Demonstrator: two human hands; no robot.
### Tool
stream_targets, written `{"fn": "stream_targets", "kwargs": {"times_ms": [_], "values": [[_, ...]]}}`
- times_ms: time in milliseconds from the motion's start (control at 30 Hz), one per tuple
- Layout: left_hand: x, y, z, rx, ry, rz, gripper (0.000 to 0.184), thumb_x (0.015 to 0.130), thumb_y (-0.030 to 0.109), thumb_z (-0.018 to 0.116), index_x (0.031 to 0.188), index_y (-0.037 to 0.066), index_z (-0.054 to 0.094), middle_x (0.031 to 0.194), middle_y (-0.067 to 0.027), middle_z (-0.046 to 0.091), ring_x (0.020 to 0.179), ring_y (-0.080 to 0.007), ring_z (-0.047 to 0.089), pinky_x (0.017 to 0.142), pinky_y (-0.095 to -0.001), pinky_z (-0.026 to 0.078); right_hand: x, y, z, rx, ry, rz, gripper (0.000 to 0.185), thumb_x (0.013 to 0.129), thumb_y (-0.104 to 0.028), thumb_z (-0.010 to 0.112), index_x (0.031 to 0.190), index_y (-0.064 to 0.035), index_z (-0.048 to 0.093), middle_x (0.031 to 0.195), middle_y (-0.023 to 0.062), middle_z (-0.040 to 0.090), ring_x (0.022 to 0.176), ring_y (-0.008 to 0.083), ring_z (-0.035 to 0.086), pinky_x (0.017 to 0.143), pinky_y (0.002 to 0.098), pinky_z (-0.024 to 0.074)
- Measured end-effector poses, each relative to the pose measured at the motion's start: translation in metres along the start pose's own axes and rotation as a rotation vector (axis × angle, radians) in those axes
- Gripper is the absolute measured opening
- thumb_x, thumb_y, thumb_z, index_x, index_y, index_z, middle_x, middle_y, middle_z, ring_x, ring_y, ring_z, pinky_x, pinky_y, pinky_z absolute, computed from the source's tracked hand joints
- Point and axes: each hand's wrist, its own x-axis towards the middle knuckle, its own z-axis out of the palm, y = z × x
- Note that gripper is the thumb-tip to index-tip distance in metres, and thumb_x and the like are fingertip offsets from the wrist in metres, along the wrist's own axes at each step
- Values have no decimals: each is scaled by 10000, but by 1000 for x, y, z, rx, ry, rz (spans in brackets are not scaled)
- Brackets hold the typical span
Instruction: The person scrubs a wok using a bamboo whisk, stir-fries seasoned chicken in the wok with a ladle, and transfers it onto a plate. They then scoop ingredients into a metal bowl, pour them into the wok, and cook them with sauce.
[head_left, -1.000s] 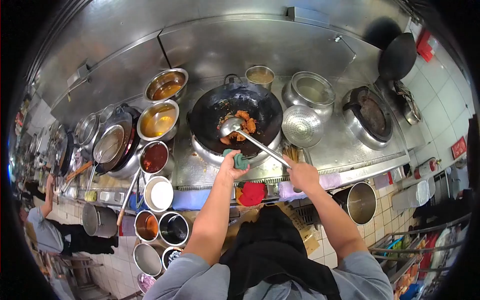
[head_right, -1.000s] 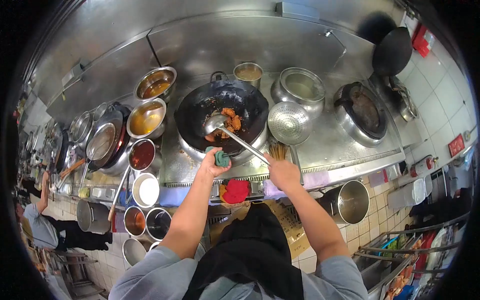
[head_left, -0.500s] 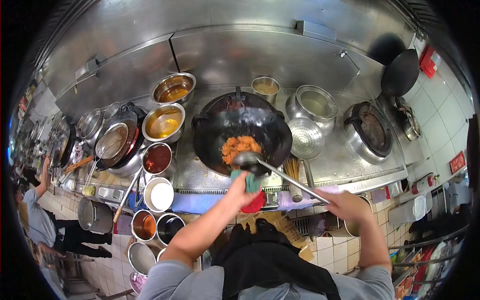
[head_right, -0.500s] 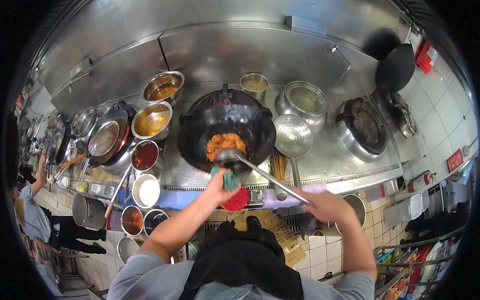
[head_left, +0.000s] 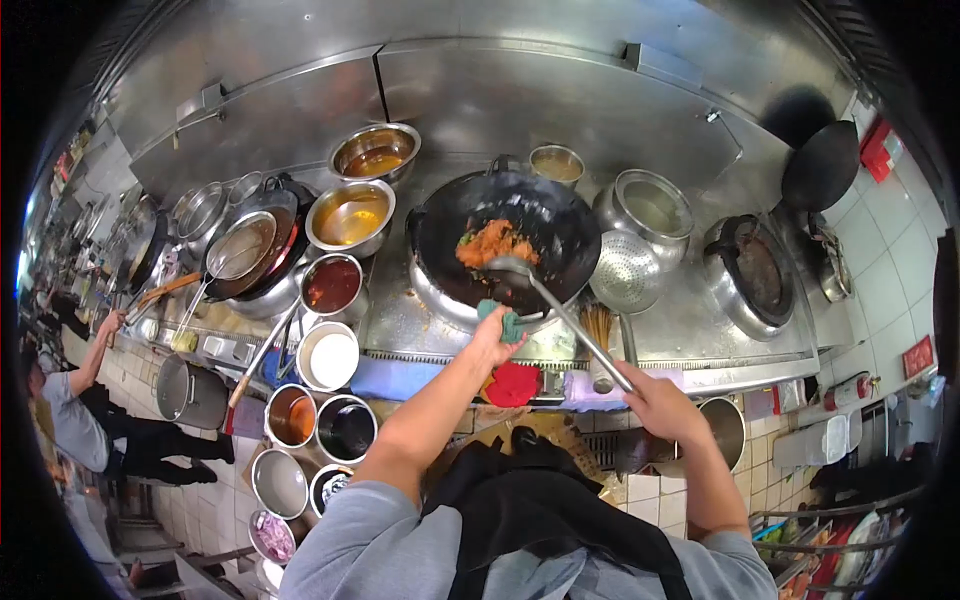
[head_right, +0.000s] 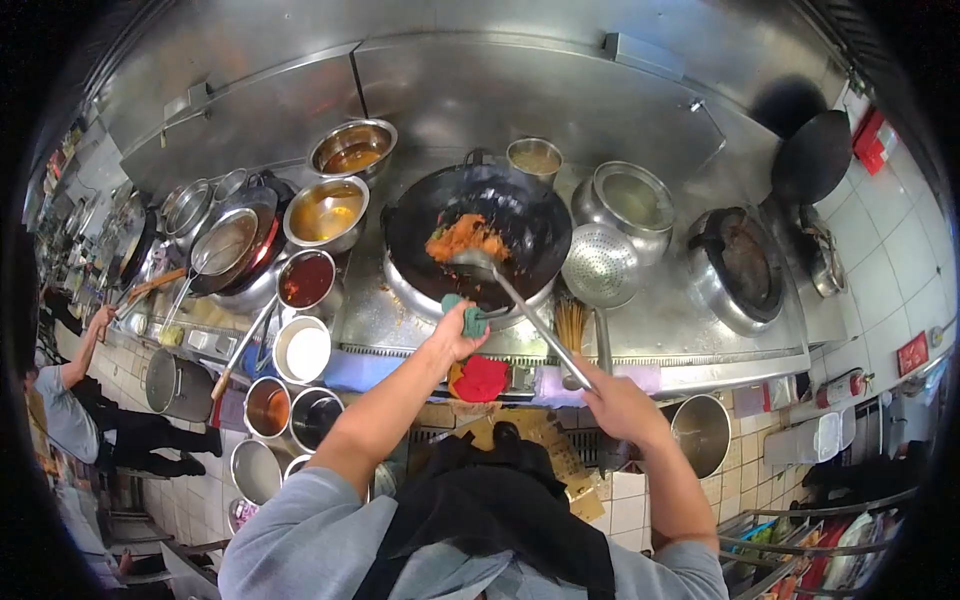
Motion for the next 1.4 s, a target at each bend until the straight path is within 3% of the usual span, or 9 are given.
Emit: {"fn": "stream_targets", "kwargs": {"times_ms": [200, 300, 500, 633, 933, 1033, 1200, 1267, 1400], "values": [[-136, -25, 47, 80, 58, -106, 158, 889, 270, 491, 855, 121, 530, 787, -54, 549, 730, -207, 545, 638, -356, 516, -50, 0, -72, -117, -187, -100, 554, 840, -172, 558, 1364, -236, 390, 856, 208, 633, 763, 359, 616, 699, 411, 485], [-52, -8, 19, 112, -100, -116, 157, 891, 283, 502, 908, 128, 520, 804, -53, 567, 707, -211, 556, 626, -360, 509, 12, -5, -40, -185, -126, 16, 545, 839, -186, 559, 1356, -238, 397, 858, 210, 632, 784, 381, 605, 721, 445, 478], [-46, -61, -31, 222, 75, -89, 128, 859, 198, 527, 956, 114, 518, 833, -59, 555, 733, -217, 566, 679, -436, 524, 86, 2, 39, -101, 165, 69, 512, 860, -178, 528, 1354, -202, 394, 880, 245, 620, 819, 426, 590, 750, 490, 460], [-63, -33, 15, 25, 103, 78, 96, 839, 183, 545, 889, 118, 496, 761, -47, 519, 660, -202, 536, 616, -403, 518, 41, 3, 61, 171, 230, 93, 531, 853, -146, 544, 1355, -153, 370, 905, 269, 613, 880, 445, 578, 785, 501, 447], [15, 17, 27, -16, -10, 43, 174, 823, 212, 563, 914, 73, 510, 825, -85, 545, 709, -236, 550, 641, -383, 542, 9, 74, 176, 44, 249, 173, 558, 857, -182, 545, 1362, -94, 326, 826, 273, 608, 750, 442, 594, 661, 515, 459], [61, 15, 4, 22, -31, -22, 156, 816, 191, 548, 901, 63, 523, 845, -102, 575, 782, -244, 576, 670, -392, 541, 2, 58, 132, -68, 167, 199, 556, 861, -214, 548, 1372, -157, 334, 786, 265, 606, 739, 438, 593, 662, 500, 468], [-62, -26, 3, -79, 18, -118, 214, 828, 175, 531, 1016, 74, 511, 944, -104, 556, 856, -227, 541, 702, -404, 529, -70, 8, -49, -246, -100, 108, 524, 853, -270, 578, 1350, -253, 412, 834, 177, 644, 746, 367, 616, 674, 443, 479], [-130, -34, 23, -21, -20, -140, 172, 859, 200, 510, 1007, 119, 540, 973, -78, 566, 880, -233, 550, 738, -420, 508, -67, 22, -68, -256, -141, 75, 511, 856, -285, 567, 1344, -253, 420, 856, 169, 647, 760, 376, 614, 698, 440, 480], [-69, -2, 29, -24, -18, -72, 130, 847, 212, 533, 875, 86, 518, 791, -75, 545, 744, -219, 547, 676, -392, 520, 3, 21, -43, -115, -175, 125, 495, 855, -309, 563, 1330, -246, 439, 913, 186, 643, 826, 379, 608, 758, 434, 473]]}}
